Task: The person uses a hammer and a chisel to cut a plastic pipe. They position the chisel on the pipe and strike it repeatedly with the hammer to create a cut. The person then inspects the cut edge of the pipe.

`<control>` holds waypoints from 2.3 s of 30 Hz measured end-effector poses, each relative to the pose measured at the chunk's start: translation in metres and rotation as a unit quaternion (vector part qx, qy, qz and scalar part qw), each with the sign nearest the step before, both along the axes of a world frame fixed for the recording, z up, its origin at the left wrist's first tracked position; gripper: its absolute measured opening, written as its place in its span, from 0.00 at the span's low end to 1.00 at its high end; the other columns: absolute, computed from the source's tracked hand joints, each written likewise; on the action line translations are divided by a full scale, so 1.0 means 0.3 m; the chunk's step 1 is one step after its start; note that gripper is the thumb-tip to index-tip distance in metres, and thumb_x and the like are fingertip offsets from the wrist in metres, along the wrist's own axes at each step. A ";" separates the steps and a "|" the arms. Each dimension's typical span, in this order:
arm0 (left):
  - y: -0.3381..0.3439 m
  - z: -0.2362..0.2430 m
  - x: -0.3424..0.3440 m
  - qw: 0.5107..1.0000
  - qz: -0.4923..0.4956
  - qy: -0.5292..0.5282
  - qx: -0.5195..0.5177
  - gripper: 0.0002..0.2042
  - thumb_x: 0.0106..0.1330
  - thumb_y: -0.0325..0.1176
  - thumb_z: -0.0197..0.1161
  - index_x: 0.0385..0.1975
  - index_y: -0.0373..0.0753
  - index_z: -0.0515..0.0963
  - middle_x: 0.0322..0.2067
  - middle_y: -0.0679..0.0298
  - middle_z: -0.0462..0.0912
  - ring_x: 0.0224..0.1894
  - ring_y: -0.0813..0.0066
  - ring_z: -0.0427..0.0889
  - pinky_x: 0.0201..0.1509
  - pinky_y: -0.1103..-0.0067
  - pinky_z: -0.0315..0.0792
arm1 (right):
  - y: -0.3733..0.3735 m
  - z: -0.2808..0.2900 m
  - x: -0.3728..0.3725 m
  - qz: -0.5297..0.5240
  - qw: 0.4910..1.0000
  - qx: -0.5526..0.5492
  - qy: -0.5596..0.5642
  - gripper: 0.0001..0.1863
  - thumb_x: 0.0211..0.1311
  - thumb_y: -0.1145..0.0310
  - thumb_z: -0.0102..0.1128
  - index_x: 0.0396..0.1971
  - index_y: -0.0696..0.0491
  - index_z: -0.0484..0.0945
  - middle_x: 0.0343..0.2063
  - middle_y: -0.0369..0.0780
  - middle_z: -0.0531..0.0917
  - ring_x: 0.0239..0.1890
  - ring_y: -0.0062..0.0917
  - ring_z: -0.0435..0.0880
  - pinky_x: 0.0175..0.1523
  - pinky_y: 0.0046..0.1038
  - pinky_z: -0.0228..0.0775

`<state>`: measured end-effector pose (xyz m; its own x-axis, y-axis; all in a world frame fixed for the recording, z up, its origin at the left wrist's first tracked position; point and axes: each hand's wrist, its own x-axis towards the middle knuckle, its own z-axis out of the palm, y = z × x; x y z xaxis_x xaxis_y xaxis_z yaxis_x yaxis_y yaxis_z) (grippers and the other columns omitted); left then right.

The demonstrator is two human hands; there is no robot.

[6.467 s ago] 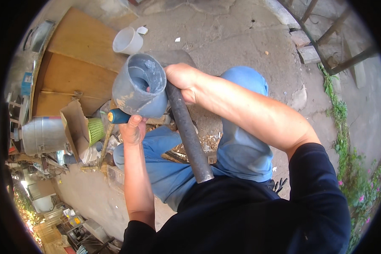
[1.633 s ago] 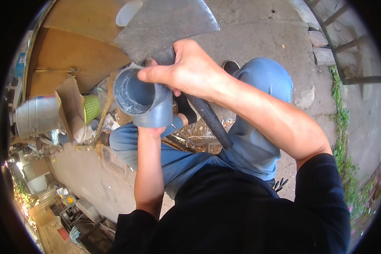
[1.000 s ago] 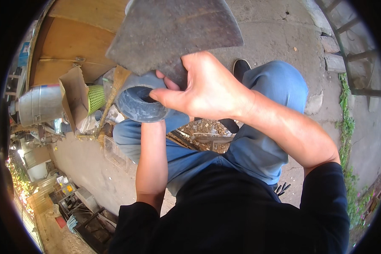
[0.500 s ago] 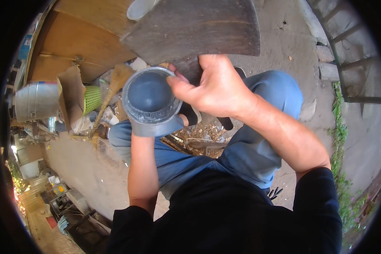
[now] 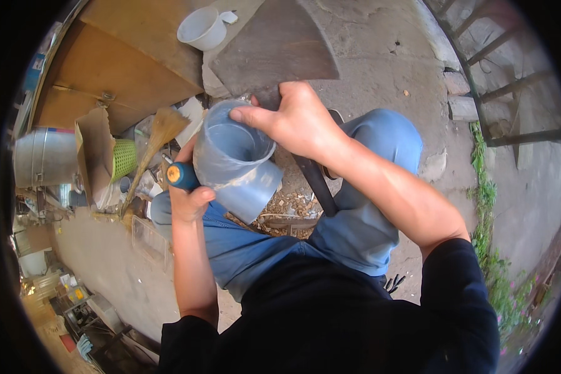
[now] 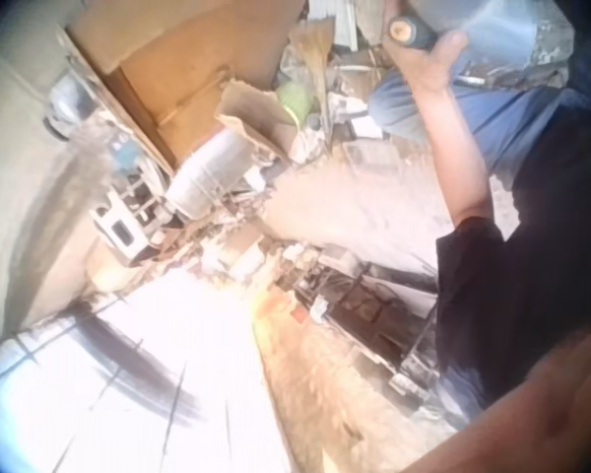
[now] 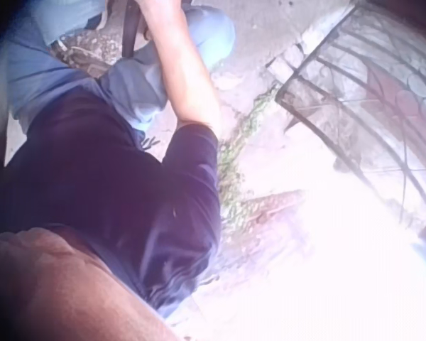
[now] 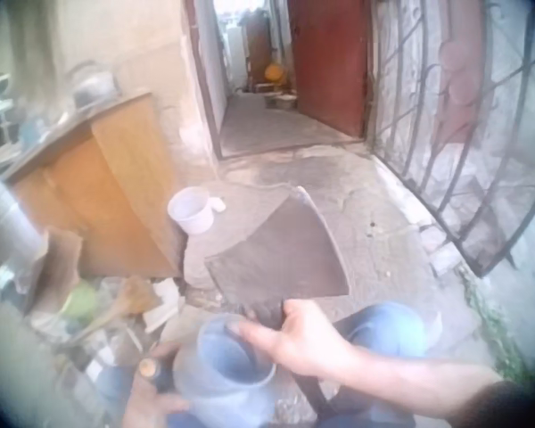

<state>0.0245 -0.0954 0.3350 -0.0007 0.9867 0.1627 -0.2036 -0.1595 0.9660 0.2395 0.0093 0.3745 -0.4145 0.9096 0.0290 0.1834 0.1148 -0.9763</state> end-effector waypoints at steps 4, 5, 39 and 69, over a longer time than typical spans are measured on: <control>-0.023 -0.002 0.040 0.995 0.048 0.075 0.037 0.50 0.45 0.36 0.84 0.67 0.22 0.62 0.58 0.49 0.77 0.58 0.66 0.78 0.64 0.72 0.70 | 0.008 -0.048 0.006 0.025 0.995 -0.091 0.032 0.23 0.54 0.66 0.76 0.41 0.70 0.79 0.34 0.45 0.86 0.36 0.26 0.84 0.41 0.29 0.77; -0.035 -0.011 0.031 0.994 0.045 0.096 0.039 0.50 0.45 0.36 0.84 0.67 0.23 0.62 0.58 0.49 0.77 0.58 0.66 0.78 0.64 0.72 0.71 | -0.001 -0.029 0.003 0.033 0.990 -0.127 0.048 0.22 0.55 0.69 0.75 0.42 0.70 0.79 0.34 0.44 0.86 0.37 0.26 0.84 0.41 0.28 0.77; 0.117 0.262 -0.011 0.752 -0.154 0.589 0.254 0.18 0.46 0.29 0.76 0.38 0.37 0.80 0.41 0.59 0.84 0.32 0.62 0.83 0.32 0.72 0.75 | 0.003 -0.021 0.010 0.028 0.981 -0.183 0.057 0.12 0.57 0.72 0.68 0.35 0.66 0.80 0.29 0.41 0.83 0.23 0.21 0.79 0.27 0.26 0.72; 0.318 -1.284 -0.223 0.783 0.153 0.600 -0.057 0.11 0.57 0.40 0.71 0.33 0.40 0.81 0.28 0.48 0.85 0.32 0.44 0.85 0.36 0.58 0.79 | 0.127 0.007 0.205 -0.244 0.891 -0.280 0.260 0.15 0.82 0.65 0.34 0.51 0.64 0.56 0.36 0.44 0.68 0.12 0.19 0.76 0.12 0.15 0.77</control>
<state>-0.0425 0.0001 -0.0502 -0.1539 0.9785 0.1373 0.8922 0.0779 0.4448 0.3011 0.0474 0.3767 -0.0283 0.9102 -0.4131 -0.4157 -0.3866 -0.8232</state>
